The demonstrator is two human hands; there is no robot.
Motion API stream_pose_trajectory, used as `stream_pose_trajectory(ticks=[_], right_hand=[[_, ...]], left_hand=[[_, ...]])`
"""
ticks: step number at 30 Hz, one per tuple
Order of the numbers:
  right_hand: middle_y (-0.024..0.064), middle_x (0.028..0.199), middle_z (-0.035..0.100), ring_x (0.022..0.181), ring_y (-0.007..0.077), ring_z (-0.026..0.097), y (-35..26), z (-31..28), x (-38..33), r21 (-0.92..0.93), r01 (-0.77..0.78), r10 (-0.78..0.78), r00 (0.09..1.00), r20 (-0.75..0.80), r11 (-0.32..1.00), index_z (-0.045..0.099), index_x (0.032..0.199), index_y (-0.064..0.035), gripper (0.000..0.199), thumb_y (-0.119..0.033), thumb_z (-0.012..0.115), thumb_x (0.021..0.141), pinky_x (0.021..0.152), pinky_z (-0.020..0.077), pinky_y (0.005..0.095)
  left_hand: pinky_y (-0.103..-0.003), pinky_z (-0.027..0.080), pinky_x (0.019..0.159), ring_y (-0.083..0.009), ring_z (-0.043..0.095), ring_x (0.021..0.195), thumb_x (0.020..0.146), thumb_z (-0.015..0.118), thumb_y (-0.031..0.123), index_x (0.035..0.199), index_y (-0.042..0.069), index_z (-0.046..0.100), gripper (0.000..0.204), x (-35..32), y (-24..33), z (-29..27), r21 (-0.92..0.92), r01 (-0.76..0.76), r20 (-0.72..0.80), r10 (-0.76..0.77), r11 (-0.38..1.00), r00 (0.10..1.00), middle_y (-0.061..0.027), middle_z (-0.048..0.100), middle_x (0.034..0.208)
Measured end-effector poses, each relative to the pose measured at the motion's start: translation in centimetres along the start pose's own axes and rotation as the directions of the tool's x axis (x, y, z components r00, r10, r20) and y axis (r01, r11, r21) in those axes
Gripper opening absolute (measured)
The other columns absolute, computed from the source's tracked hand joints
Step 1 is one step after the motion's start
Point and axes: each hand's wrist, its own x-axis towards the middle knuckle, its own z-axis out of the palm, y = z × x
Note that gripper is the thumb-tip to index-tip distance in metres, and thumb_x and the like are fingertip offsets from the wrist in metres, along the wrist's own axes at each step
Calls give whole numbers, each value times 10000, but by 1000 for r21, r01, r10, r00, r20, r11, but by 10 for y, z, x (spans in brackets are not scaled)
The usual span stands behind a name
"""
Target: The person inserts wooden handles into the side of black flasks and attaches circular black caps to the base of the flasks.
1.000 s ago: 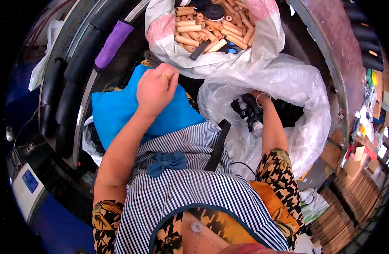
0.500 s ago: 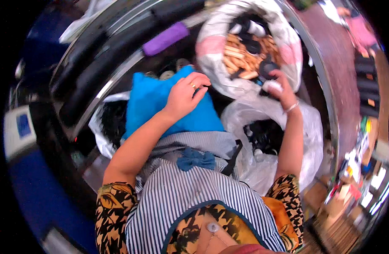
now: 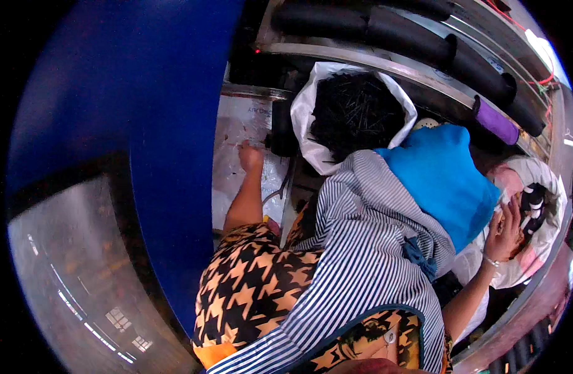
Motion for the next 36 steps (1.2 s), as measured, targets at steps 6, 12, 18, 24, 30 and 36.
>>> stream_pose_trajectory(ticks=[6,12,18,24,30,36], right_hand=[[146,1421,478,1284,344,482,-25,-7,-22,-228,13,12,994,105,974,621,1182,-51,310,-49,639,872,1014,435,435],[162,1402,486,1268,358,485,-35,-36,-59,-340,-213,292,936,199,916,629,1175,-29,299,-39,605,877,1018,427,432],[183,1370,507,1234,375,512,-50,-30,-28,-267,-193,263,930,255,944,630,1138,-28,270,-49,613,869,1014,426,441],[169,1328,543,1128,350,579,-79,2,48,-125,-20,47,976,214,992,639,1121,-41,298,-29,651,824,937,487,429],[99,1266,584,1139,321,557,-200,85,140,192,470,-501,850,166,862,654,1062,-92,339,-91,693,726,967,456,452],[10,1366,528,1352,334,364,-300,95,128,532,444,-586,801,124,720,613,1237,-211,551,-334,741,715,1079,260,604]], left_hand=[[-498,465,904,-398,580,1046,842,603,206,1106,27,624,320,20,87,30,-139,-406,158,425,903,891,-212,581,1176],[-498,486,811,-381,604,954,849,595,231,1021,44,652,260,122,172,51,-204,-310,147,342,929,928,-189,627,1042],[-485,487,784,-361,612,917,839,620,255,1008,51,657,268,89,142,52,-2,-571,216,558,821,801,-167,645,972],[-468,493,837,-356,622,955,861,646,326,1078,22,663,374,7,33,-20,-6,-162,71,162,987,984,-209,657,1046],[-443,470,958,-327,584,1155,966,553,384,1252,-104,555,566,-11,-29,-61,-871,465,435,-690,-159,579,-233,563,1312],[-385,485,963,-289,598,1123,956,576,332,1297,-40,545,505,17,76,-119,-838,308,401,-124,-450,908,-143,616,1245]])
